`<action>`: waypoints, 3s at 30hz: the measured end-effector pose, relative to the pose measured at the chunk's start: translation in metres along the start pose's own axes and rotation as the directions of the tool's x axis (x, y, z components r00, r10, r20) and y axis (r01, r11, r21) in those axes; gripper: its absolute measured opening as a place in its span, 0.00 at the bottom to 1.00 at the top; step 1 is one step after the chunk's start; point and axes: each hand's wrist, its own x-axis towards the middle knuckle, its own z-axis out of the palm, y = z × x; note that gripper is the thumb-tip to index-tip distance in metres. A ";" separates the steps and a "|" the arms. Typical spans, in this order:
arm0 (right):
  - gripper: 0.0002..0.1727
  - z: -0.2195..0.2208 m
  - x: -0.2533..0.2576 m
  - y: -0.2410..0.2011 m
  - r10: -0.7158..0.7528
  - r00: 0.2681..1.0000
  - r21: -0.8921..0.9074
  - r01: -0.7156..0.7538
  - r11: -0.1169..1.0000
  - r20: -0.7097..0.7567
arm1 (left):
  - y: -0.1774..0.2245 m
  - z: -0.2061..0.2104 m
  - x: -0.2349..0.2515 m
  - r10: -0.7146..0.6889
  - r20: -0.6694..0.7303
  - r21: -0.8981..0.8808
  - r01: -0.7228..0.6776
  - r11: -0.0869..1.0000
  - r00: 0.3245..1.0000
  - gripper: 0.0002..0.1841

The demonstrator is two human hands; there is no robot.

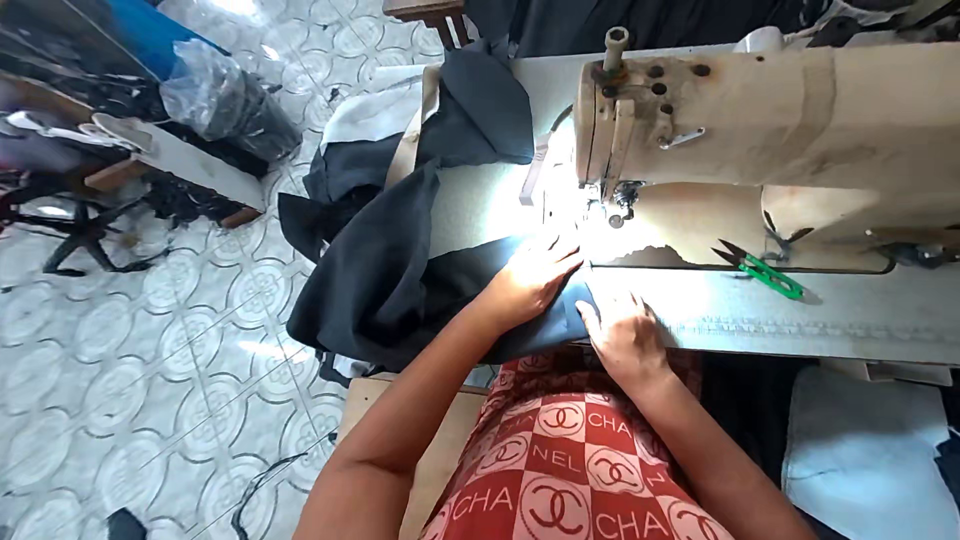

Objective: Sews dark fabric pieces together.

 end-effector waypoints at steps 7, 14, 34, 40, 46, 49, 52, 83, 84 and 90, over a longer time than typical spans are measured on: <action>0.17 -0.005 -0.019 0.006 0.078 0.977 0.059 -0.068 0.996 -0.197 | -0.003 0.005 -0.001 -0.054 0.021 -0.016 0.055 0.998 0.998 0.24; 0.12 -0.009 -0.018 0.022 -0.041 0.990 0.081 0.052 0.995 -0.133 | -0.001 0.004 0.000 -0.079 0.064 0.042 0.076 0.996 0.995 0.26; 0.17 0.007 0.036 -0.027 0.056 0.998 0.031 -0.056 0.998 -0.013 | 0.038 -0.004 0.001 -0.459 0.115 0.161 0.439 0.884 0.881 0.28; 0.14 0.004 0.043 -0.026 0.088 0.995 0.053 -0.090 0.995 0.053 | 0.030 -0.048 0.063 -0.498 0.538 0.399 0.314 0.861 0.680 0.20; 0.10 0.015 0.048 -0.014 0.133 0.988 0.169 -0.118 0.979 -0.080 | -0.042 -0.027 0.059 -0.004 0.234 -0.053 0.017 0.998 0.972 0.06; 0.12 0.017 0.051 -0.013 0.163 0.984 0.183 -0.148 0.972 -0.071 | -0.062 -0.017 0.046 0.089 0.004 -0.291 -0.083 0.953 0.996 0.06; 0.12 0.018 0.053 -0.015 0.175 0.982 0.178 -0.159 0.971 -0.074 | -0.069 -0.015 0.040 0.080 -0.033 -0.361 -0.087 0.929 0.996 0.06; 0.12 0.002 0.080 0.006 0.123 0.992 0.080 -0.124 0.989 0.013 | -0.064 0.008 0.047 -0.341 0.097 -0.911 0.221 0.347 0.935 0.13; 0.11 0.002 0.081 0.006 0.122 0.992 0.085 -0.123 0.989 0.015 | -0.066 0.008 0.047 -0.320 0.103 -0.885 0.234 0.403 0.942 0.12; 0.12 -0.005 0.079 0.007 0.120 0.990 0.159 -0.132 0.978 0.080 | -0.055 0.003 0.051 -0.396 0.008 -0.807 0.240 0.540 0.918 0.12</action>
